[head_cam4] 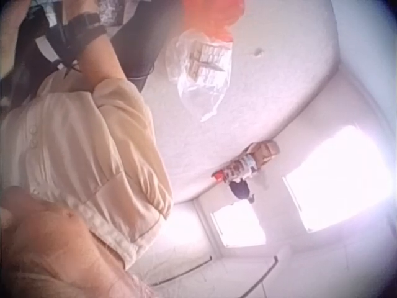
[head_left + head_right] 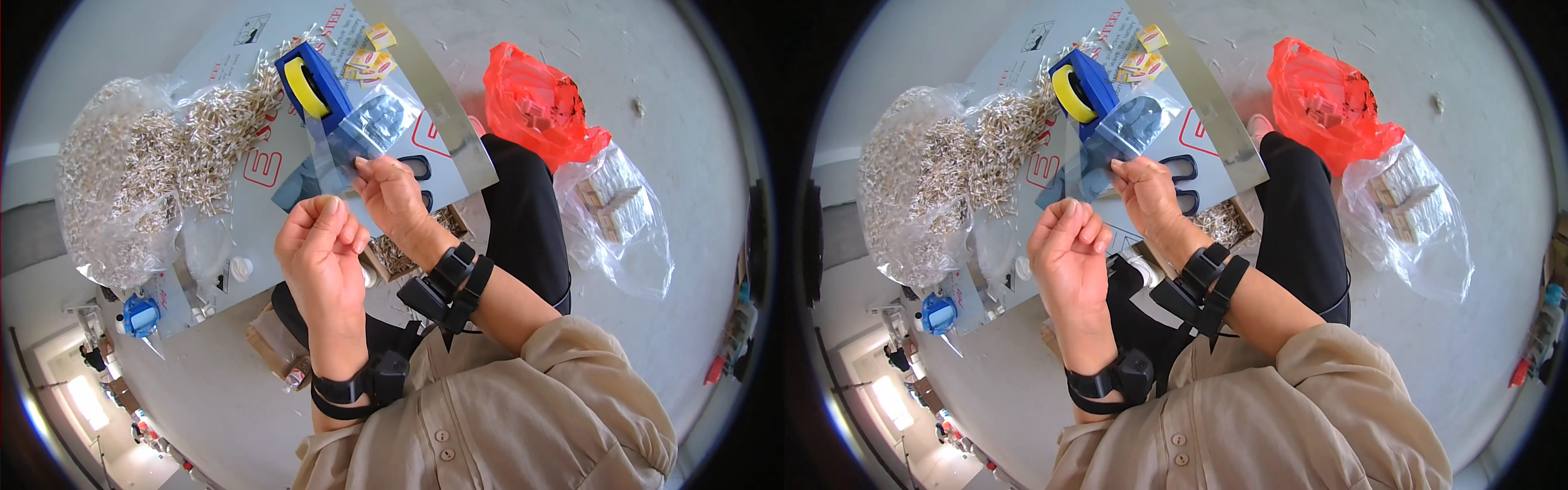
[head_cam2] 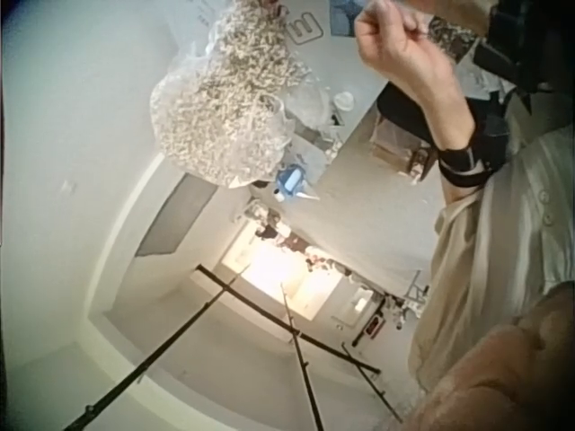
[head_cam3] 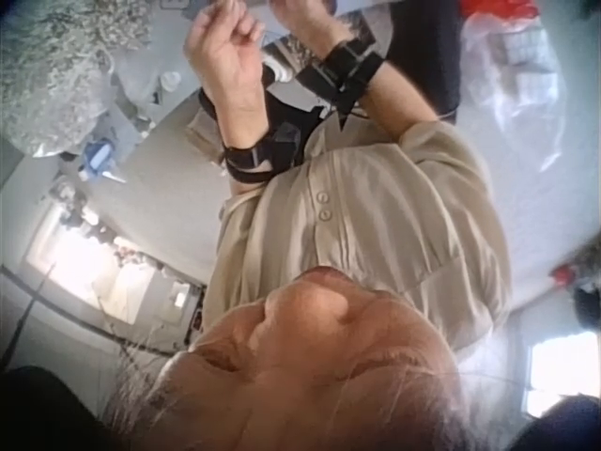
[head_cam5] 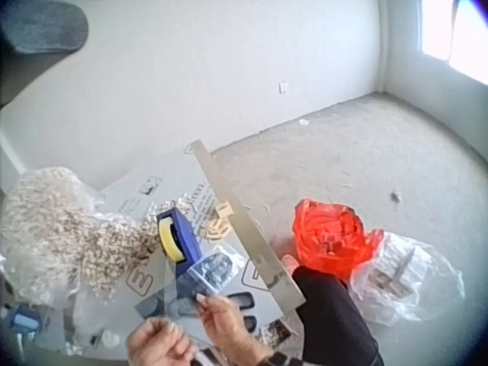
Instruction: Packaging small plastic parts and strips into plastic bags and sealing them with tape.
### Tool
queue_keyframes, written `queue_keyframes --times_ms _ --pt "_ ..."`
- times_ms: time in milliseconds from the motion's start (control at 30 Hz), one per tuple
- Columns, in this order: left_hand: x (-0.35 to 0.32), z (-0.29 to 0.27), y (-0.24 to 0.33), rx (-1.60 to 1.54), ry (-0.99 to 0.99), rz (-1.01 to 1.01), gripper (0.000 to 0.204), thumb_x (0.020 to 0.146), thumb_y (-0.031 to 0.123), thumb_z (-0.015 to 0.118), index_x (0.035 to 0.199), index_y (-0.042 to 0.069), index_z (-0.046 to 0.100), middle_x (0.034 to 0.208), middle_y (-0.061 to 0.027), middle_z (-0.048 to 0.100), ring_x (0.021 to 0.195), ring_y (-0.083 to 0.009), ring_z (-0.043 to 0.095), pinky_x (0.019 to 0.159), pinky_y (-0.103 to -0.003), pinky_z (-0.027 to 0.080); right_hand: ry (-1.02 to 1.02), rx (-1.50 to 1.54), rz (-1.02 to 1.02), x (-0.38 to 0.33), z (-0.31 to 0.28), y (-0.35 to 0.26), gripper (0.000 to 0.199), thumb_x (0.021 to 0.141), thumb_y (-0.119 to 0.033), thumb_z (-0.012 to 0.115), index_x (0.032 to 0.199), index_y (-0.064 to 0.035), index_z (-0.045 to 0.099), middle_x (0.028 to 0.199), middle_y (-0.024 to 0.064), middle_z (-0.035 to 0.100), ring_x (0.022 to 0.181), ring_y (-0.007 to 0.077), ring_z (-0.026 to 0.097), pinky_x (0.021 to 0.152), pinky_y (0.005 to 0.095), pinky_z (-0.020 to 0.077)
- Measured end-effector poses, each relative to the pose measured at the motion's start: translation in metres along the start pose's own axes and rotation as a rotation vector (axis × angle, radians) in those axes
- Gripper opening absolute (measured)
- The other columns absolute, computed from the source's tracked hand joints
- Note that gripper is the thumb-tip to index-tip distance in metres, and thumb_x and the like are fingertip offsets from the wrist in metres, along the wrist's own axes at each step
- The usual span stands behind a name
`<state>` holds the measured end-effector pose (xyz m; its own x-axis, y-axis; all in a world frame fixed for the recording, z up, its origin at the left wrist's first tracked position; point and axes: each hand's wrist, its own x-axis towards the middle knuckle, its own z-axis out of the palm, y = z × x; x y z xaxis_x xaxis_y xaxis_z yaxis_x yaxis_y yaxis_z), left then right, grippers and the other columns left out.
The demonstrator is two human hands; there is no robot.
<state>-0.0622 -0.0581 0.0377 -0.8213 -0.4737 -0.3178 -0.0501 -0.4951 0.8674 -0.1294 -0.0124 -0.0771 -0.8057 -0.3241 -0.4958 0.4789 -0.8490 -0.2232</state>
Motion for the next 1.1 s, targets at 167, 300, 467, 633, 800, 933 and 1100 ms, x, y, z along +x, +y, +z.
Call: queue_keyframes --times_ms 167,300,467,633,800,933,1100 --pt "-0.019 0.005 -0.004 0.001 -0.059 0.021 0.01 0.084 0.004 0.061 0.079 -0.001 0.054 0.067 -0.0024 0.05 0.055 -0.0088 0.043 0.051 -0.023 0.036 -0.028 -0.009 0.001 -0.005 0.006 -0.002 0.02 0.082 0.003 0.058 0.066 -0.0045 0.049 0.071 0.0021 0.05 0.071 0.0127 0.053 0.074 0.025 0.049" --pt "-0.025 0.0 -0.012 0.035 -0.048 -0.013 0.009 0.085 0.004 0.058 0.079 -0.001 0.053 0.067 -0.0029 0.047 0.056 -0.0094 0.039 0.051 -0.023 0.034 0.037 -0.167 -0.011 -0.017 0.001 -0.003 0.013 0.08 -0.002 0.061 0.07 -0.0007 0.054 0.072 0.0048 0.053 0.071 0.0124 0.052 0.069 0.0245 0.0474" --pt "-0.028 -0.006 -0.022 0.041 -0.013 -0.038 0.009 0.085 0.005 0.058 0.079 -0.001 0.053 0.067 -0.0028 0.047 0.056 -0.0091 0.039 0.051 -0.024 0.034 0.044 -0.268 0.099 -0.04 -0.011 -0.015 0.014 0.081 -0.005 0.061 0.07 0.0006 0.055 0.073 0.0083 0.057 0.065 0.0124 0.051 0.061 0.0251 0.0438" --pt "-0.029 -0.011 -0.021 0.026 0.033 -0.03 0.007 0.083 0.003 0.062 0.078 -0.001 0.057 0.067 -0.0011 0.052 0.051 -0.0067 0.042 0.047 -0.021 0.034 0.005 -0.275 0.163 -0.06 -0.01 -0.024 0.016 0.084 -0.007 0.06 0.072 0.0026 0.058 0.075 0.0099 0.059 0.061 0.0126 0.051 0.058 0.0248 0.0435" --pt "-0.033 -0.014 -0.028 0.044 0.081 -0.038 0.008 0.083 0.004 0.062 0.079 0.0 0.058 0.066 -0.0008 0.051 0.051 -0.0065 0.039 0.045 -0.02 0.032 -0.125 -0.315 0.176 -0.07 -0.024 -0.025 0.016 0.088 -0.012 0.058 0.078 0.0008 0.06 0.076 0.0062 0.06 0.07 0.0117 0.057 0.067 0.024 0.0482" --pt "-0.034 -0.015 -0.032 0.031 0.081 -0.027 0.008 0.082 0.005 0.064 0.079 -0.001 0.059 0.065 0.0007 0.053 0.05 -0.0052 0.042 0.045 -0.019 0.032 -0.126 -0.307 0.176 -0.075 -0.023 -0.025 0.017 0.089 -0.013 0.057 0.079 0.0009 0.06 0.076 0.0061 0.06 0.07 0.0115 0.057 0.068 0.0241 0.0485" --pt "-0.035 -0.014 -0.032 0.03 0.087 -0.026 0.008 0.081 0.004 0.064 0.079 -0.001 0.059 0.065 0.0001 0.053 0.051 -0.005 0.043 0.044 -0.019 0.032 -0.018 -0.288 0.149 -0.082 -0.017 -0.024 0.02 0.087 -0.014 0.06 0.075 0.0022 0.06 0.074 0.007 0.06 0.062 0.0099 0.05 0.059 0.0222 0.0444"
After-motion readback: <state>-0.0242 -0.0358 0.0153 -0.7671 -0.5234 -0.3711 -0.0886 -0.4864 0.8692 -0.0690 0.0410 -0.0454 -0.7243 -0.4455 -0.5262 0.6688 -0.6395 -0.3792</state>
